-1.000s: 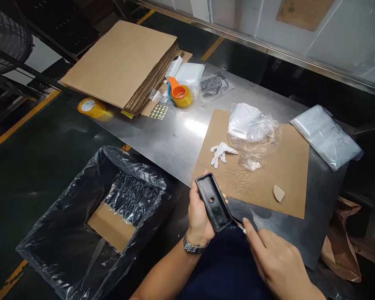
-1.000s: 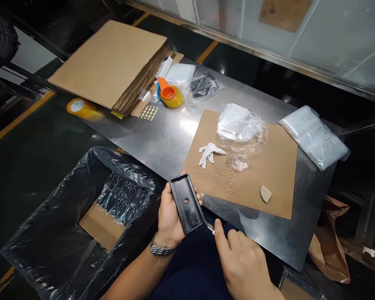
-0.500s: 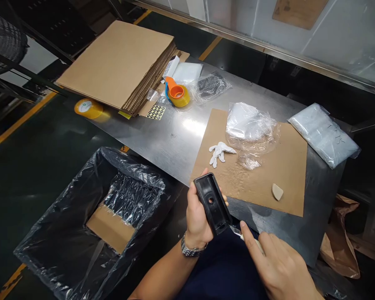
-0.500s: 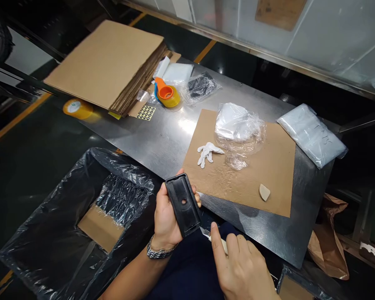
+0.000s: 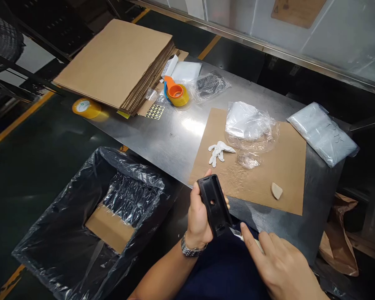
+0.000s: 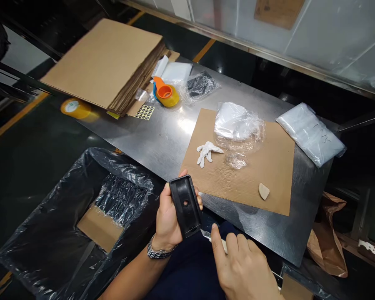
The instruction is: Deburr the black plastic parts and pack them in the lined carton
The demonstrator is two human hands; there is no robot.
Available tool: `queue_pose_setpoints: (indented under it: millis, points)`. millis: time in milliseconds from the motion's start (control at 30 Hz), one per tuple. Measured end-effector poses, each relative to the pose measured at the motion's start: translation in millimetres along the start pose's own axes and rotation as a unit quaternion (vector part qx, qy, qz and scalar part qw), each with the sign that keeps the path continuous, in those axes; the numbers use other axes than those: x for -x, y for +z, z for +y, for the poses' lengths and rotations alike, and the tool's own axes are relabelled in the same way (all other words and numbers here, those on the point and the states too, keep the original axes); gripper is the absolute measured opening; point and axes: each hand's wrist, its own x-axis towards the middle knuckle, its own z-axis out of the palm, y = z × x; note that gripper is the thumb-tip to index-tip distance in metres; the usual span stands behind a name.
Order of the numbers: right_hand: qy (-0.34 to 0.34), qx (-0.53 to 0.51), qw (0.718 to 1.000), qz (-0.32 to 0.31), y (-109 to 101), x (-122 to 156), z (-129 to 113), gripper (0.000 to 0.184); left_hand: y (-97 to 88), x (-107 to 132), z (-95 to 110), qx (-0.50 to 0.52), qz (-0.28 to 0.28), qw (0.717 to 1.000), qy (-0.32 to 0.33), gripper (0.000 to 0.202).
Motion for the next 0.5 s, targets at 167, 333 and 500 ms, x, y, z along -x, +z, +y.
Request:
queue_pose_setpoints:
  millis: [167,333,500]
  points:
    - [0.003,0.006,1.0,-0.007,-0.7,0.7,0.3,0.049,-0.6,0.7,-0.6,-0.006,0.002,1.0,-0.006,0.05]
    - [0.011,0.021,1.0,0.015,-0.8,0.5,-1.6,0.045,-4.1,-1.5,-1.0,-0.021,0.003,1.0,-0.018,0.05]
    - [0.004,-0.021,0.999,0.028,2.9,-0.5,1.2,0.042,-7.3,-3.7,0.8,-0.043,0.003,0.997,-0.068,0.052]
